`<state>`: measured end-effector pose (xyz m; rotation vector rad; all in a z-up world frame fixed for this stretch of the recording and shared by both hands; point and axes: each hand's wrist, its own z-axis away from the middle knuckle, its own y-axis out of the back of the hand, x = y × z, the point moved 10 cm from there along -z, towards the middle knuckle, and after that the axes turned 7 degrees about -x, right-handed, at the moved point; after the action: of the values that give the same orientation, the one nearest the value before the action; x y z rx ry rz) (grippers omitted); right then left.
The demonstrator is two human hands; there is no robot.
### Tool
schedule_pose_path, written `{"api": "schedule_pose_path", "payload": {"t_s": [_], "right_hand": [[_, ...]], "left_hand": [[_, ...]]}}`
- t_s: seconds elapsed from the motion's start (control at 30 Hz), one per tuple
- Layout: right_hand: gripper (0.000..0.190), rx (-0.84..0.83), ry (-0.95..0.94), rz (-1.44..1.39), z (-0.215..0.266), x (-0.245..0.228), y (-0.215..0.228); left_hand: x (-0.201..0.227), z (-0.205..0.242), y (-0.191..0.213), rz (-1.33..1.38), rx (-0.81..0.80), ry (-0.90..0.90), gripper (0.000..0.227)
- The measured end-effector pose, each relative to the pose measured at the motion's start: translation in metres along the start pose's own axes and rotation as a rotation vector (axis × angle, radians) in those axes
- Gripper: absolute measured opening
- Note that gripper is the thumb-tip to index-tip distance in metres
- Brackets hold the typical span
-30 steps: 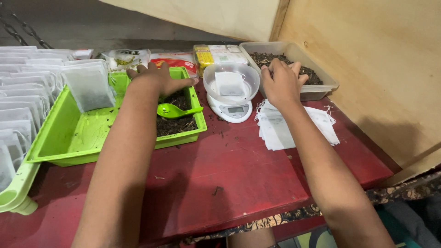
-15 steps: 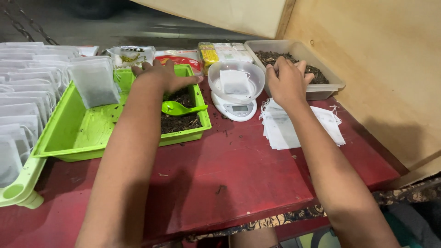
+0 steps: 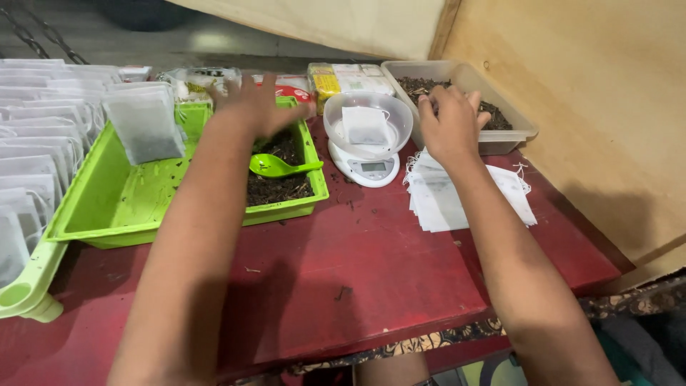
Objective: The person fills small white bags with dried tea leaves using a spoon and then weighs the bags on a digital scale.
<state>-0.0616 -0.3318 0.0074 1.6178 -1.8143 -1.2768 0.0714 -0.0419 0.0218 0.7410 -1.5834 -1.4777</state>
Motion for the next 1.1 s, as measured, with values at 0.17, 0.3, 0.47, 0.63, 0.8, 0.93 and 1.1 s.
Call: {"api": "schedule_pose_path", "payload": {"t_s": [0.17,0.3,0.47,0.63,0.8,0.93,1.1], "right_hand": [[0.030,0.185,0.171,-0.104,0.010,-0.045,0.039],[0.075,-0.118,0.203,-0.117,0.020,-0.081,0.031],[0.079,-0.409,0.093,-0.007,0.034,-0.094,0.013],[0.079,-0.429,0.104,-0.019,0.031,-0.091,0.008],[0.069,-0.321,0.186,-0.140,0.028,-0.097,0.016],[0.054,-0.055,0.428,-0.141,0.028,-0.110,0.038],[0.038,0.281,0.754,-0.157,0.069,-0.155,0.088]], "left_hand": [[0.048,-0.036,0.018,0.011,0.261,-0.343,0.058],[0.105,0.001,0.009,0.059,0.017,-0.427,0.045],[0.120,-0.023,-0.025,-0.227,-0.044,-0.297,0.042],[0.126,-0.034,-0.035,-0.231,0.002,-0.288,0.044],[0.115,-0.042,-0.033,-0.168,0.040,-0.236,0.029],[0.100,-0.030,-0.015,0.092,0.027,-0.202,0.047],[0.075,-0.029,0.024,0.724,0.405,-0.674,0.044]]}}
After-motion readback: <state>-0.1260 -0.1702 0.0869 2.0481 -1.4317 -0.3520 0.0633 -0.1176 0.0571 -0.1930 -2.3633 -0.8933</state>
